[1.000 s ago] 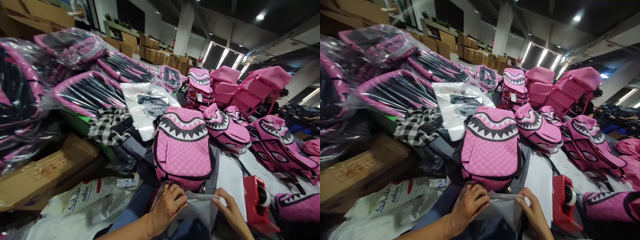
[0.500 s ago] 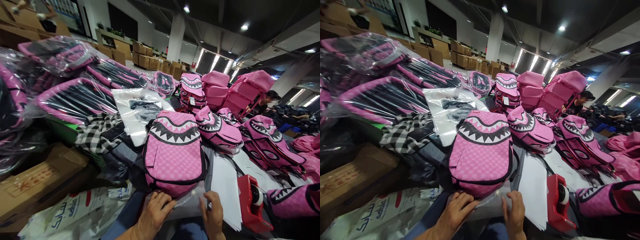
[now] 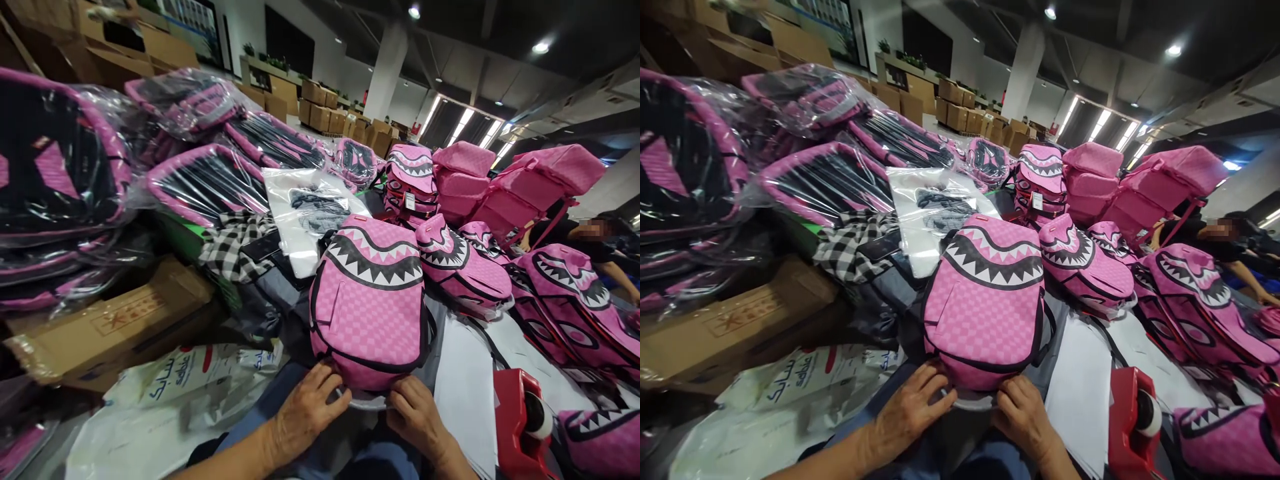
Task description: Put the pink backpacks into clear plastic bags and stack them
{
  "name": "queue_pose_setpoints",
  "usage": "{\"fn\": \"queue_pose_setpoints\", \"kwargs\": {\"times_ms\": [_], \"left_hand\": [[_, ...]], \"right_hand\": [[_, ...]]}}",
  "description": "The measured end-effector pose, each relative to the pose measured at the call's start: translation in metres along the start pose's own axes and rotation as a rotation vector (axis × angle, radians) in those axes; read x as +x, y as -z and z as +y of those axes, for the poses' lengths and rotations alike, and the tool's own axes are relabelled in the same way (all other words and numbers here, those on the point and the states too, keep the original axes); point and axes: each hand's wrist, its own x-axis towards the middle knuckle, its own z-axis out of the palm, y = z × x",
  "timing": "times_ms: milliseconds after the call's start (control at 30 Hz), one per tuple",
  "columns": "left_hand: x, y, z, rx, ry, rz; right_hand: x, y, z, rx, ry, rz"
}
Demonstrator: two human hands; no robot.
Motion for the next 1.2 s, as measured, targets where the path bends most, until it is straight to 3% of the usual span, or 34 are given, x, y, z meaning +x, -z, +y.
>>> {"fn": "queue_pose_setpoints", "kwargs": {"times_ms": [167, 233, 333, 400, 467, 567, 633, 700, 800, 967, 1033, 1100, 1200], "left_hand": [[0.026, 0.02, -0.028, -0.082, -0.318, -0.251], [0.038, 0.028, -0.033, -0.068, -0.352, -0.329], [0.061, 0.041, -0.037, -0.01, -0.346, -0.334], [0.08, 0.05, -0.038, 0.041, -0.335, -0.286], [0.099, 0.058, -0.039, 0.092, -0.33, -0.201], [0.119, 0.06, -0.041, 0.137, -0.314, 0.025], [0.125, 0.056, -0.044, 0.149, -0.26, 0.169], [0.122, 0.049, -0.046, 0.16, -0.189, 0.249], [0.107, 0.04, -0.043, 0.173, -0.184, 0.234], [0.077, 0.042, -0.04, 0.129, -0.272, -0.154], [0.069, 0.044, -0.045, 0.106, -0.354, -0.21], [0.062, 0.041, -0.052, 0.077, -0.427, -0.138], [0.053, 0.027, -0.058, 0.07, -0.405, 0.037]], "right_hand": [[0.024, 0.019, 0.01, 0.022, 0.053, -0.178], [0.041, 0.034, 0.014, 0.058, 0.049, -0.293], [0.068, 0.06, 0.019, 0.084, 0.032, -0.398], [0.083, 0.071, 0.023, 0.047, 0.063, -0.324], [0.095, 0.074, 0.025, -0.026, 0.11, -0.145], [0.103, 0.064, 0.019, -0.141, 0.081, 0.141], [0.103, 0.052, 0.01, -0.165, -0.003, 0.237], [0.099, 0.043, 0.002, -0.15, -0.066, 0.243], [0.091, 0.034, -0.002, -0.131, -0.004, 0.189], [0.072, 0.022, 0.006, -0.164, 0.023, 0.215], [0.062, 0.012, 0.004, -0.165, 0.023, 0.18], [0.052, 0.001, -0.002, -0.158, 0.048, 0.138], [0.041, -0.009, -0.008, -0.149, 0.083, 0.13]]}}
